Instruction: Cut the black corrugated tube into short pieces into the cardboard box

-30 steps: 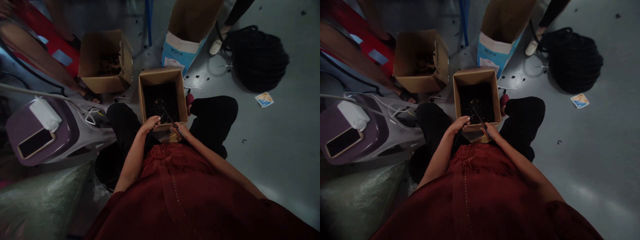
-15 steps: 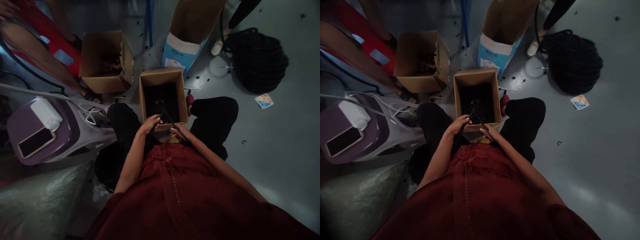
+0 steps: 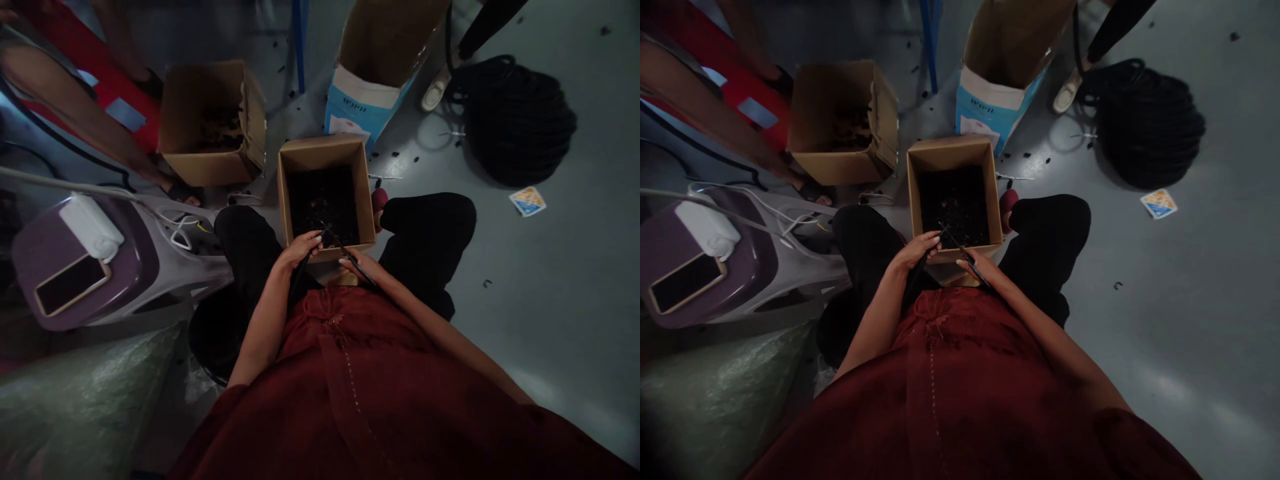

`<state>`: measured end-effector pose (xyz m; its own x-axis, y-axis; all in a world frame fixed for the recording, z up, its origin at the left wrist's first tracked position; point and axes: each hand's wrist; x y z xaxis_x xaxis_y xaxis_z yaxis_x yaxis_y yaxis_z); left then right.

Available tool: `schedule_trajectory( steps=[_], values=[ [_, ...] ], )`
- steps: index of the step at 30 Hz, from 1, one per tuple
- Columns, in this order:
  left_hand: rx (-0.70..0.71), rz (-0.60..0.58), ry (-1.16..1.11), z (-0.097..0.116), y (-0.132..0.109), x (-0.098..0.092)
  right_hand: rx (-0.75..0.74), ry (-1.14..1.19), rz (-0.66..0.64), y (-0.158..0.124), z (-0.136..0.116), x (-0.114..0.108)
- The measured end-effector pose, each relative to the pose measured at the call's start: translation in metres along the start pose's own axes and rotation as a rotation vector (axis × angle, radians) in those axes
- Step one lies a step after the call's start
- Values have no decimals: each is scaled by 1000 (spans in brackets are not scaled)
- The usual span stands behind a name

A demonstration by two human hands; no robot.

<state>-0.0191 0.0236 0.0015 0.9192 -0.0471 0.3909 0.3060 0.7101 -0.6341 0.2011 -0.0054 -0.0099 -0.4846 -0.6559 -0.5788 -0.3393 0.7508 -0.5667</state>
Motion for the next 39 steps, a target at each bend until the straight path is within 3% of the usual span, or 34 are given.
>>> schedule_trajectory(
  steps=[10, 25, 39],
  values=[
    [37, -114, 118, 2, -2, 1, -55, -100, 48, -1, -1, -3],
    [26, -153, 198, -4, 3, -3, -51, -124, 15, -4, -5, -7],
    [6, -109, 192, -7, 6, -1, -27, -195, 28, 3, -1, 0]
  ],
)
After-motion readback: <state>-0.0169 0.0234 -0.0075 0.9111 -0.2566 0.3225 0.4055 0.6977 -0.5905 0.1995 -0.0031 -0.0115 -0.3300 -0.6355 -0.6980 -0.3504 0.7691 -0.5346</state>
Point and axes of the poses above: each hand's wrist, its own y-axis towards the middle knuckle, its own x-axis out of the palm, z = x × y, and after that the axes turned 8 degrees about -y, right-handed
